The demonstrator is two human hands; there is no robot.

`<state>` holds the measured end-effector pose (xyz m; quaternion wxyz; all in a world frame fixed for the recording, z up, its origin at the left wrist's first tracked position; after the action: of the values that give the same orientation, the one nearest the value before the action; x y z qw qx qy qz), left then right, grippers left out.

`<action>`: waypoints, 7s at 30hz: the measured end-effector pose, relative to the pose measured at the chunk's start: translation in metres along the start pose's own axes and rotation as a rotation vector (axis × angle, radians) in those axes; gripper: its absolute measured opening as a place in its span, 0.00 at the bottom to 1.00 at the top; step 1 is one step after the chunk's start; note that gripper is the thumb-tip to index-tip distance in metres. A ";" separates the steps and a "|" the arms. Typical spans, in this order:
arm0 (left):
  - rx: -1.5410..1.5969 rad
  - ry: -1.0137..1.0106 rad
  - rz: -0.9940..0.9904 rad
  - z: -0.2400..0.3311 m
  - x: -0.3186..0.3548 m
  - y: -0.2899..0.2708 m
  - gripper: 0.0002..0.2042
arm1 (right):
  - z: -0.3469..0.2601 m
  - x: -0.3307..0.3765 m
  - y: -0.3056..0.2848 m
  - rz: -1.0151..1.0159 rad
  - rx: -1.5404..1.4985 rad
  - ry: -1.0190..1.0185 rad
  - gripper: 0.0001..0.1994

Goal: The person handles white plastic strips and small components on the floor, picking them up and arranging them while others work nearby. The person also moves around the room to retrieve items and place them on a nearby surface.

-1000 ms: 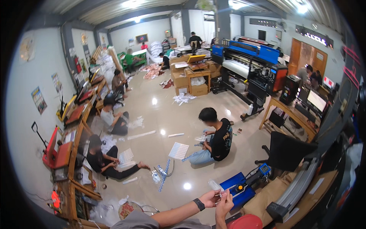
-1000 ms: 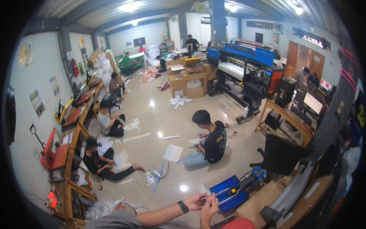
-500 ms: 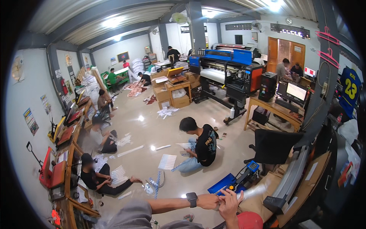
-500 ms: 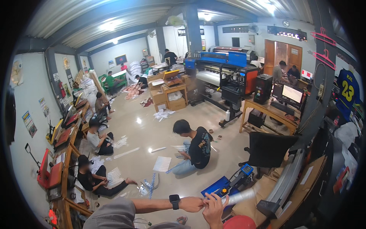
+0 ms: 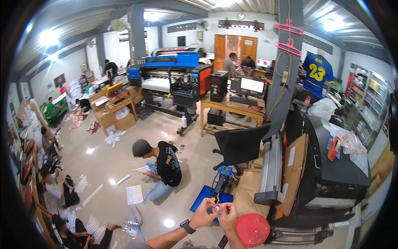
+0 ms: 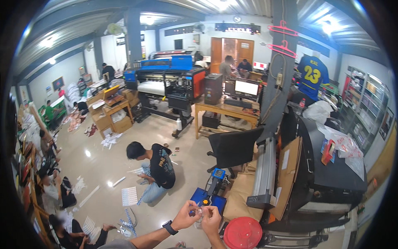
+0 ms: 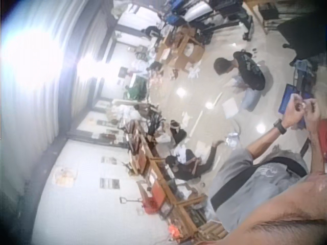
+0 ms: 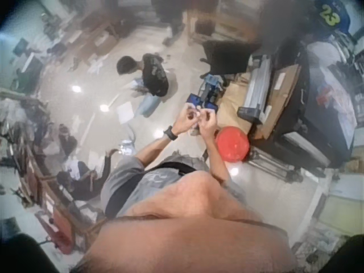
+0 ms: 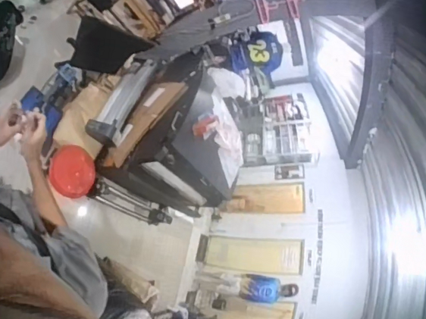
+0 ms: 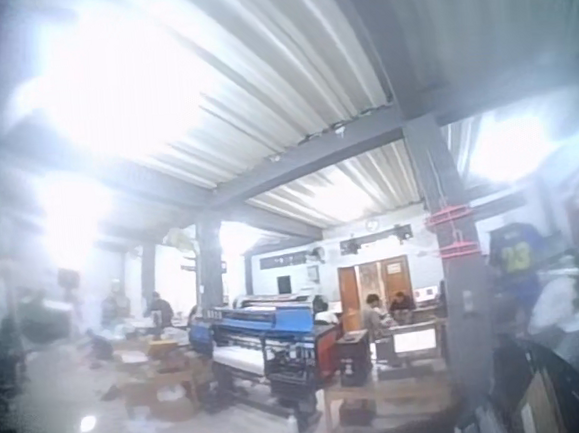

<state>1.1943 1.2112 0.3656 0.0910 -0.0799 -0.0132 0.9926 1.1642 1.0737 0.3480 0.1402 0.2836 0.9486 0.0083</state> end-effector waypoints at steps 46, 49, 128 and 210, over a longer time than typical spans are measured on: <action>0.158 0.085 -1.770 0.082 0.440 1.039 0.21 | -0.119 0.199 -1.012 1.650 0.520 -0.191 0.08; 0.329 -0.005 -1.658 0.078 0.444 1.144 0.17 | -0.115 0.167 -1.118 1.646 0.421 -0.059 0.08; -0.025 -0.067 -0.109 0.003 -0.303 3.030 0.15 | 0.206 -1.387 -2.714 0.036 0.214 0.176 0.04; 0.306 -0.149 1.080 -0.344 -2.206 1.888 0.17 | 0.698 -2.786 -0.769 -1.144 -0.176 0.309 0.14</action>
<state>3.0536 -1.0440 0.2937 -0.4203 0.0090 0.1674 0.8918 3.1692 -1.1212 0.3323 0.0058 -0.2893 0.9558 0.0512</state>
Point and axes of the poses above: each hand's wrist, its own x-axis away from the middle knuckle, its own y-axis out of the palm, z = x × y, the point moved 7 cm from there along -x, towards the middle knuckle, and after that the axes turned 10 degrees about z, right-handed, at the moved point
